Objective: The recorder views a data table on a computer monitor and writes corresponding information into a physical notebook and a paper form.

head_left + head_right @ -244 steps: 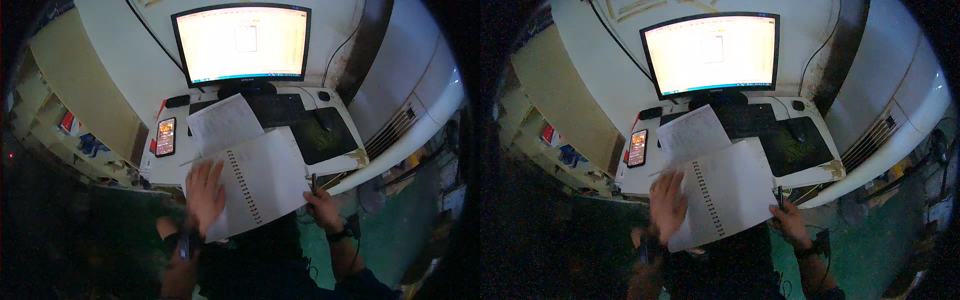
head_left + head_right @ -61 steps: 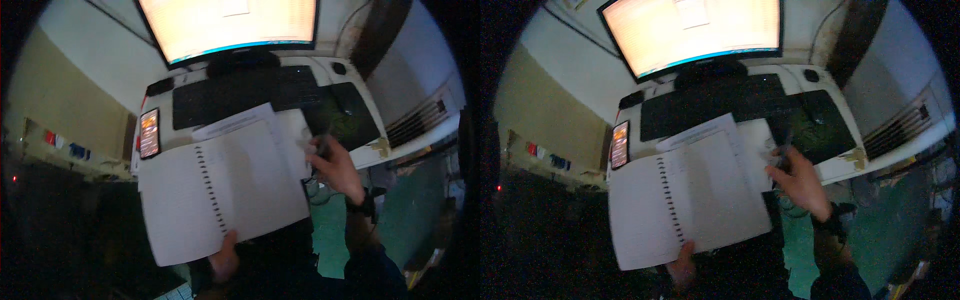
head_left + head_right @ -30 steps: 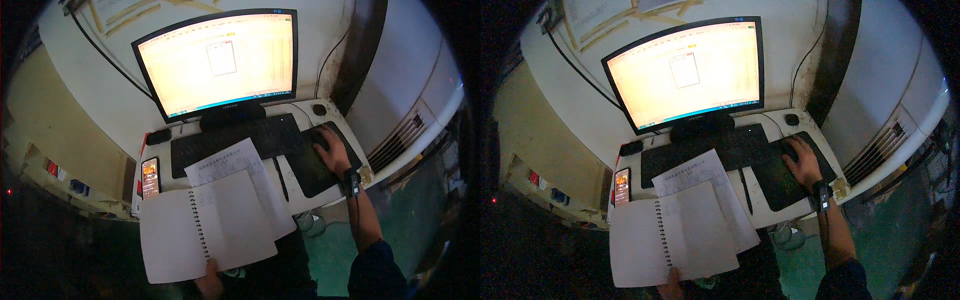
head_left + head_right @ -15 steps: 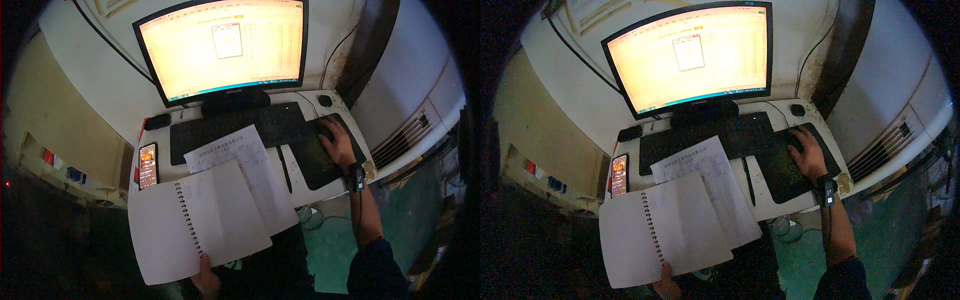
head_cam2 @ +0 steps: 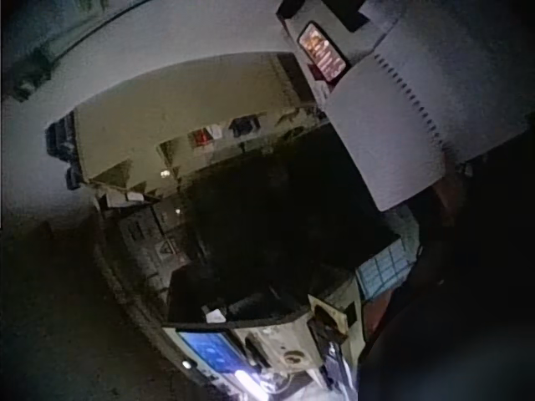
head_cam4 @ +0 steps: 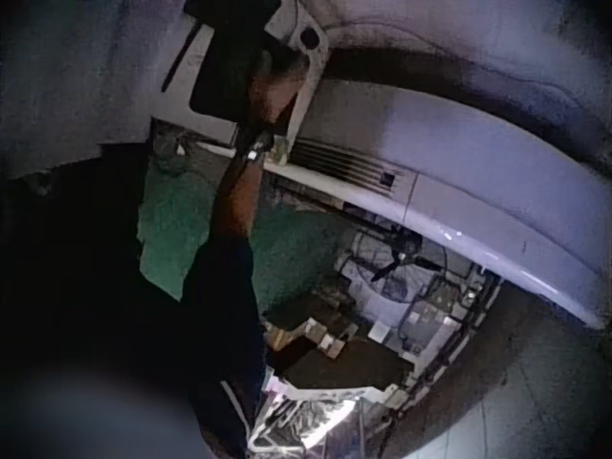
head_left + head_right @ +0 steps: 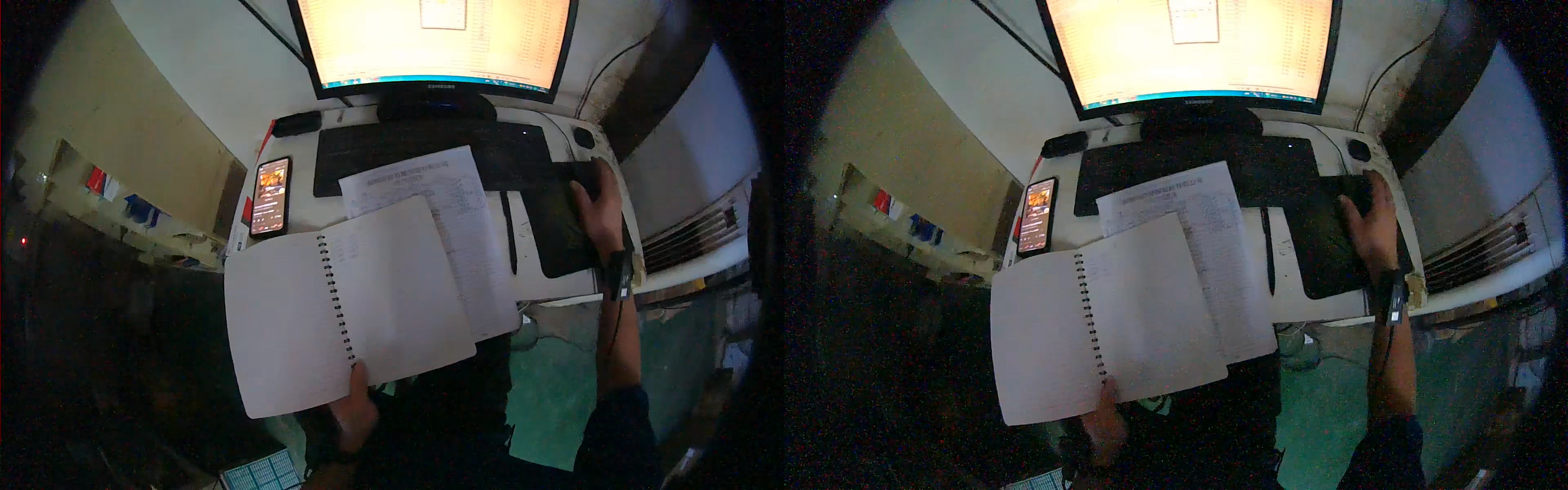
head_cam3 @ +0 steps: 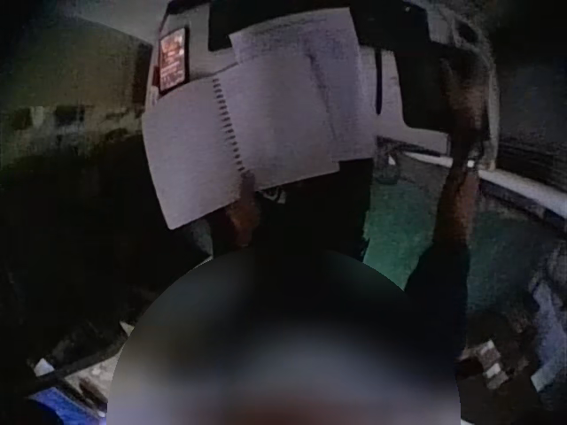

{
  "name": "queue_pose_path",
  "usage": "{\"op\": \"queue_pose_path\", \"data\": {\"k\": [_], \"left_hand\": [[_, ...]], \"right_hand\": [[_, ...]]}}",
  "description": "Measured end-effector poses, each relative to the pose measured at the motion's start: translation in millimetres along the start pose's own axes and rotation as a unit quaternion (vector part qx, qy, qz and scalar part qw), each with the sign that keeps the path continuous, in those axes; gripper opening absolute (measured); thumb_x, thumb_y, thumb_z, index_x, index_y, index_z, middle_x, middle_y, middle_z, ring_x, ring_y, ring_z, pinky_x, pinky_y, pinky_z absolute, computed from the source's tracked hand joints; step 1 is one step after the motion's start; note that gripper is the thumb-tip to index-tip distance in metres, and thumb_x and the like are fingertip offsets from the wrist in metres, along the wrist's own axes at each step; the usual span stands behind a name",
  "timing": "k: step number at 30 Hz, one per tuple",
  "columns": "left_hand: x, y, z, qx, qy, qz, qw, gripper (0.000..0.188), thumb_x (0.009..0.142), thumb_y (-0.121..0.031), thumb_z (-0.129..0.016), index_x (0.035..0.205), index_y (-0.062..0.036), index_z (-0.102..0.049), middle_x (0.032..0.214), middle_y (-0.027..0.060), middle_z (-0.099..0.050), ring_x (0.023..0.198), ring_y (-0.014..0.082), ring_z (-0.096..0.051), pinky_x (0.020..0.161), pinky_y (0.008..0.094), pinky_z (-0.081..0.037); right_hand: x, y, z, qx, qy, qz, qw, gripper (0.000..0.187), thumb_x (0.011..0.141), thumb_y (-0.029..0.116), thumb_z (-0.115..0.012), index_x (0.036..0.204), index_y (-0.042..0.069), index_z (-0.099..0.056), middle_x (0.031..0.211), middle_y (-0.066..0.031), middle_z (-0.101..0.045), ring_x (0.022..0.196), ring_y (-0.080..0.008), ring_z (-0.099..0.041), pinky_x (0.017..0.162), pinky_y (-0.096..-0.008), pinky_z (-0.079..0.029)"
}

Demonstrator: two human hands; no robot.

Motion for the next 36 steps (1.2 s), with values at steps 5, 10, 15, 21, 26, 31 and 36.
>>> {"op": "queue_pose_path", "data": {"k": [5,10,15,21,26,31,36], "left_hand": [[-4.9,11.4,5.4,0.045,-0.003,0.009,0.999,0.043,0.100,-0.014,-0.071,0.136,0.0071,-0.060,0.129,0.0190,-0.066,0.119,0.0313,-0.062,0.105,0.0454,-0.050],[-4.7,-10.6,-6.4,-0.008,0.049,-0.026,0.998,0.044,0.101,-0.014,-0.068,0.138,0.0072,-0.057,0.130,0.0200,-0.066,0.119,0.0321,-0.062,0.105,0.0459,-0.049],[-13.4,-21.4,-12.0,-0.001,0.035,0.046,0.998,0.041,0.104,-0.007,-0.062,0.141,0.0082,-0.056,0.133,0.0209,-0.065,0.119,0.0333,-0.061,0.107,0.0455,-0.048],[-7.0,12.1,4.1,-0.027,-0.022,0.032,0.999,0.045,0.103,-0.008,-0.064,0.143,0.0096,-0.053,0.133,0.0220,-0.064,0.119,0.0338,-0.061,0.106,0.0453,-0.049],[-3.8,10.5,1.3,0.043,0.029,0.071,0.996,0.048,0.102,-0.007,-0.062,0.146,0.0102,-0.050,0.140,0.0240,-0.059,0.123,0.0355,-0.059,0.109,0.0456,-0.047],[-3.5,13.0,-1.5,-0.004,0.001,0.056,0.998,0.053,0.103,-0.007,-0.061,0.150,0.0119,-0.046,0.145,0.0254,-0.057,0.128,0.0372,-0.057,0.112,0.0465,-0.045],[-1.9,17.1,-1.5,-0.034,0.029,0.014,0.999,0.052,0.103,-0.006,-0.061,0.149,0.0117,-0.046,0.144,0.0254,-0.058,0.127,0.0374,-0.058,0.111,0.0473,-0.046]], "right_hand": [[-7.3,58.8,-7.8,0.068,0.020,0.105,0.992,0.059,0.097,0.016,-0.074,0.148,-0.001,-0.049,0.147,-0.0260,-0.055,0.135,-0.0428,-0.055,0.114,-0.0474,-0.045],[-8.0,60.2,-39.7,0.032,0.055,0.094,0.994,0.062,0.095,0.016,-0.076,0.147,-0.002,-0.048,0.147,-0.0280,-0.053,0.135,-0.0461,-0.054,0.115,-0.0475,-0.045],[-11.9,56.4,-50.7,0.033,0.078,0.064,0.994,0.061,0.096,0.021,-0.075,0.145,-0.004,-0.049,0.146,-0.0321,-0.053,0.138,-0.0480,-0.051,0.117,-0.0495,-0.043],[-11.4,76.8,-57.7,0.014,0.097,0.109,0.989,0.056,0.094,0.023,-0.076,0.143,0.004,-0.057,0.156,-0.0341,-0.043,0.140,-0.0510,-0.047,0.118,-0.0524,-0.043],[-18.6,89.6,-54.9,-0.038,0.107,0.138,0.984,0.054,0.094,0.027,-0.076,0.141,0.007,-0.060,0.157,-0.0334,-0.042,0.140,-0.0526,-0.048,0.116,-0.0543,-0.044],[-13.5,77.3,-48.3,0.003,0.065,0.098,0.993,0.048,0.091,0.023,-0.079,0.135,0.009,-0.065,0.156,-0.0301,-0.047,0.138,-0.0493,-0.052,0.114,-0.0497,-0.047],[-12.0,79.4,-54.3,0.012,0.067,0.098,0.993,0.044,0.092,0.025,-0.079,0.132,0.009,-0.068,0.153,-0.0307,-0.049,0.137,-0.0492,-0.053,0.113,-0.0485,-0.048]]}}
Point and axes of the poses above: each hand's wrist, its own x-axis towards the middle knuckle, its own z-axis out of the back of the hand, y = z × x, the point moved 7 cm from there along x, towards the middle knuckle
